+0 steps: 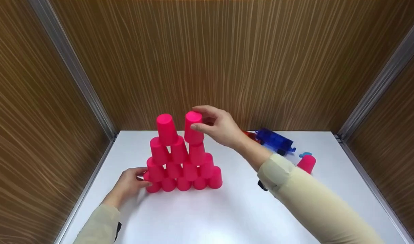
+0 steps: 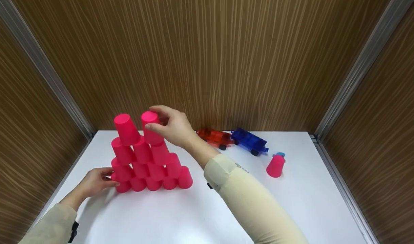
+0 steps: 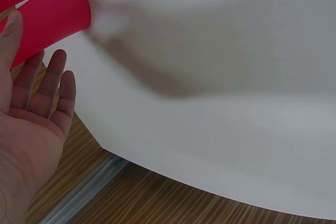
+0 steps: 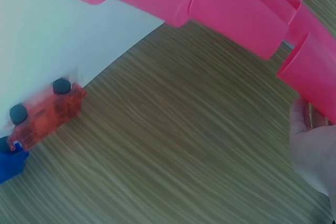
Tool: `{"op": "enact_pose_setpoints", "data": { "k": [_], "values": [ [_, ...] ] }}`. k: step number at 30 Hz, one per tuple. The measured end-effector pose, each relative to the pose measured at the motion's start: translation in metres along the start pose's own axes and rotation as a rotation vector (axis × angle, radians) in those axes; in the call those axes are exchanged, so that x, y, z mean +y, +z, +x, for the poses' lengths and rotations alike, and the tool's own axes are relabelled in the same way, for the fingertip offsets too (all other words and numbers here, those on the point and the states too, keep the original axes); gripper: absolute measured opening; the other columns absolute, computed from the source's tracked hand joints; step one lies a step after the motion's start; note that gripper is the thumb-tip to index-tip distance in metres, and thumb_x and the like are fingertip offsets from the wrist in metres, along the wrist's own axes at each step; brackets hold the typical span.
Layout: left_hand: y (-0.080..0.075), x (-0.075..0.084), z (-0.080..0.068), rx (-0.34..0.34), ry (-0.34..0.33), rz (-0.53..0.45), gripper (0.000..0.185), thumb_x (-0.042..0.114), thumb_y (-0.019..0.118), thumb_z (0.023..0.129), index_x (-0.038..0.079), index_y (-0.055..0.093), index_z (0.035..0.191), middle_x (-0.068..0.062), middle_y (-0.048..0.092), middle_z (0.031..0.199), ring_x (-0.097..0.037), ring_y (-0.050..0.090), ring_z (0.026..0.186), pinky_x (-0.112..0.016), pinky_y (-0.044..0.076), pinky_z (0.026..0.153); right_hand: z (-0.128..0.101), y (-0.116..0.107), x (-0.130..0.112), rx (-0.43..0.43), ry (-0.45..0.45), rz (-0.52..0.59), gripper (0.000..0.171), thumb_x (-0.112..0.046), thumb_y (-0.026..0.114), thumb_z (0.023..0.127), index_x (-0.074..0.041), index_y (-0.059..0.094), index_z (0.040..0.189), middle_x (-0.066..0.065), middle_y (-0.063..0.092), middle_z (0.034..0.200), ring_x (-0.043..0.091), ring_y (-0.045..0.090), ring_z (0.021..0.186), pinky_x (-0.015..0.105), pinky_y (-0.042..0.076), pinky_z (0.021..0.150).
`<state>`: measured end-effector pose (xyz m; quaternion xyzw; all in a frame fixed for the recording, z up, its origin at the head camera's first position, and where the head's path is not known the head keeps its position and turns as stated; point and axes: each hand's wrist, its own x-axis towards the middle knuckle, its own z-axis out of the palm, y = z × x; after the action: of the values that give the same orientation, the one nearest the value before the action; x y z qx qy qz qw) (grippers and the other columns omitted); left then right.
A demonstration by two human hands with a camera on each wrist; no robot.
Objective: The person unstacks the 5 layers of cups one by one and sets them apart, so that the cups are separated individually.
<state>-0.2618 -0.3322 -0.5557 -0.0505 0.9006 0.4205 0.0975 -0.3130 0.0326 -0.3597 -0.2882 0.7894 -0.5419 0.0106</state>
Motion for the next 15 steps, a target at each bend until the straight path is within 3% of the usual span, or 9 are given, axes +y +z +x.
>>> {"op": "enact_pose_setpoints", "data": {
  "k": [15],
  "values": [
    [-0.002,0.0,0.002,0.003,-0.023,0.003,0.067,0.018,0.088,0.089,0.011,0.061,0.15,-0.011,0.066,0.133,-0.03,0.066,0.112,-0.04,0.062,0.088,-0.029,-0.069,0.03,0.121,0.095,-0.071,0.059,-0.036,0.081,0.096,-0.024,0.06,0.149,-0.003,0.065,0.135,0.02,0.064,0.119,0.04,0.061,0.094]
  ]
}}
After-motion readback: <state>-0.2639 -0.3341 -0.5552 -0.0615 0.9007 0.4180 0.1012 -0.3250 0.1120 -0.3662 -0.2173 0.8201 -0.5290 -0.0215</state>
